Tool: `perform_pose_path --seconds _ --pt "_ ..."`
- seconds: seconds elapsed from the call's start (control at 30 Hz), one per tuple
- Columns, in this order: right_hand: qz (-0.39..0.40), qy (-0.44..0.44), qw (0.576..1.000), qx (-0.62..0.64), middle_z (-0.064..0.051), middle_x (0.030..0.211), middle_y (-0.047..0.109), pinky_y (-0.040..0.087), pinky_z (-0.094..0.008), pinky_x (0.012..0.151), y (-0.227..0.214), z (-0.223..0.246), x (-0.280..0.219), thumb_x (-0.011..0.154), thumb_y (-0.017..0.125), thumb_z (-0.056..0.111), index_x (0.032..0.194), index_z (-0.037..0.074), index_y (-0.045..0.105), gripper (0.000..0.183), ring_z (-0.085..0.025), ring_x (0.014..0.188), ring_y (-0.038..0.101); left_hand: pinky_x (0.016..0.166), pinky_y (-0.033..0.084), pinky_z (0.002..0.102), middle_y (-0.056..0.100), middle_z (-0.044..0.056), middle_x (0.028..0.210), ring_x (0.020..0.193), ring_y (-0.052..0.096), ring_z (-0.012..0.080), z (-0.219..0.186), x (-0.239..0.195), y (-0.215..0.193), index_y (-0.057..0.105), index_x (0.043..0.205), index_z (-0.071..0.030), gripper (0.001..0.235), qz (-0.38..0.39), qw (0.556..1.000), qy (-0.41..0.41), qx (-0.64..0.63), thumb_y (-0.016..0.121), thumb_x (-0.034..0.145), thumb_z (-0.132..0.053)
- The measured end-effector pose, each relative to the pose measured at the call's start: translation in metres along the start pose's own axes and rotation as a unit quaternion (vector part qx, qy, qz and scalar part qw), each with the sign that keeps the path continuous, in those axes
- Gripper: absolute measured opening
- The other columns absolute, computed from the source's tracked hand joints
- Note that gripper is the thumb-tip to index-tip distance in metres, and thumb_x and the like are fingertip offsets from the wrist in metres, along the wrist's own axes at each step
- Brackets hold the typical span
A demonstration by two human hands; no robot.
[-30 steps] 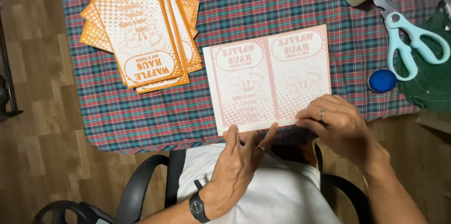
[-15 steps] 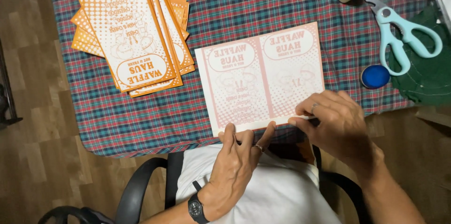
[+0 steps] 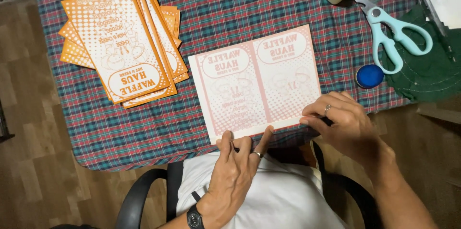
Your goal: Folding the bottom of printed paper bags and stacking them on a table
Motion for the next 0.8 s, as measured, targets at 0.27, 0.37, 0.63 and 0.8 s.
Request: perform_pose_path --seconds 0.27,0.37,0.63,0.8 --pt "-0.062 -0.028 0.997 -0.038 -0.01 0.091 0.061 0.049 -0.036 0.079 -0.01 0.01 -0.003 0.095 0.072 0.023 0.091 0.003 0.066 0.021 -0.026 0.084 0.057 0.112 0.035 0.055 0.05 0.013 0.086 0.084 0.054 0.0286 0.002 -0.001 -0.001 0.017 0.165 -0.004 0.082 -0.013 1.0 -0.001 0.012 0.046 0.089 0.011" --pt "-0.103 -0.035 0.994 -0.009 -0.019 0.099 0.062 0.058 -0.036 0.086 -0.013 0.002 -0.013 0.088 0.08 0.003 0.095 -0.007 0.067 0.018 -0.028 0.091 0.064 0.112 0.038 0.053 0.049 0.012 0.085 0.08 0.053 0.0269 0.004 -0.002 -0.005 0.024 0.163 -0.005 0.083 -0.061 0.998 -0.028 -0.002 0.052 0.088 0.016" --pt "-0.235 0.043 0.964 -0.119 -0.025 0.114 0.067 0.057 -0.043 0.089 -0.033 -0.02 -0.032 0.097 0.076 -0.014 0.105 -0.007 0.075 0.011 -0.037 0.108 0.065 0.116 0.031 0.054 0.053 0.011 0.088 0.087 0.054 0.0247 0.0 -0.002 0.001 0.023 0.166 -0.013 0.074 -0.006 0.999 -0.029 0.011 0.041 0.095 -0.001" --pt "-0.242 0.084 0.941 -0.221 -0.027 0.128 0.071 0.047 -0.05 0.098 -0.037 -0.046 -0.028 0.102 0.09 0.013 0.107 -0.005 0.073 0.026 -0.041 0.115 0.063 0.113 0.032 0.053 0.049 0.008 0.083 0.083 0.052 0.0221 0.0 -0.003 0.001 0.024 0.166 -0.015 0.077 -0.015 0.999 -0.032 0.01 0.045 0.094 0.001"
Point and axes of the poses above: each hand's wrist, its own x-axis towards the middle knuckle, its own y-axis out of the palm, z = x × y, the point moved 5 cm from there along x, towards the middle knuckle
